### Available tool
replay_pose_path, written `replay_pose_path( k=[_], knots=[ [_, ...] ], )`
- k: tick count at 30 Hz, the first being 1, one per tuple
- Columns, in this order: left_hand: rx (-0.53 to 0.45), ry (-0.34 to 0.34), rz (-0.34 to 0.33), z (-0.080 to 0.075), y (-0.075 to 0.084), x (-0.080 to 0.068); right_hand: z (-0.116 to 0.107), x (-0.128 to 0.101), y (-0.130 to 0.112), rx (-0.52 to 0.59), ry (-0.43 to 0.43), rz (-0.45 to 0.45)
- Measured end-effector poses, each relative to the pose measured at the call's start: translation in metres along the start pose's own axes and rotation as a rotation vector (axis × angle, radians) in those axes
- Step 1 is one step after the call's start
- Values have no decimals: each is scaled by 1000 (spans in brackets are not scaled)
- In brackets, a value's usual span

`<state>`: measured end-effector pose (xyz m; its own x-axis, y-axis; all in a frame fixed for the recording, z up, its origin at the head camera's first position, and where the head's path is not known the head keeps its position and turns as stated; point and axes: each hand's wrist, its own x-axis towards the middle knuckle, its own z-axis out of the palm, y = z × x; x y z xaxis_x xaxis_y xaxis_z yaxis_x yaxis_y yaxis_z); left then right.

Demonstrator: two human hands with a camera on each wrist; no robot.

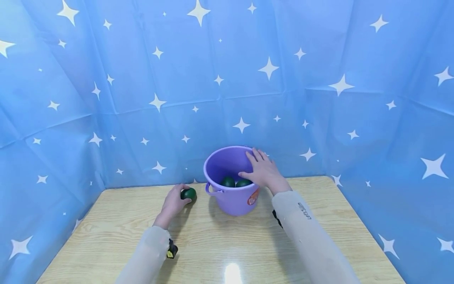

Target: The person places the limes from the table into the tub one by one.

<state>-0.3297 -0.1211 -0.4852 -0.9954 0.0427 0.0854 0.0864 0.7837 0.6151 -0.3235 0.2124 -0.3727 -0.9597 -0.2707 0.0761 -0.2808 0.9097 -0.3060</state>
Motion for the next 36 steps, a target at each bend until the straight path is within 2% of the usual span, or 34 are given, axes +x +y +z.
replay_pose_path(
  k=[19,30,36],
  knots=[
    [-88,24,-48,1,-6,-4,0,0,1,2,-4,-1],
    [-158,41,-53,-1,-10,-6,2,1,2,3,-4,4],
    [-158,38,-55,-2,-12,-6,1,1,2,0,-8,6]
  ],
)
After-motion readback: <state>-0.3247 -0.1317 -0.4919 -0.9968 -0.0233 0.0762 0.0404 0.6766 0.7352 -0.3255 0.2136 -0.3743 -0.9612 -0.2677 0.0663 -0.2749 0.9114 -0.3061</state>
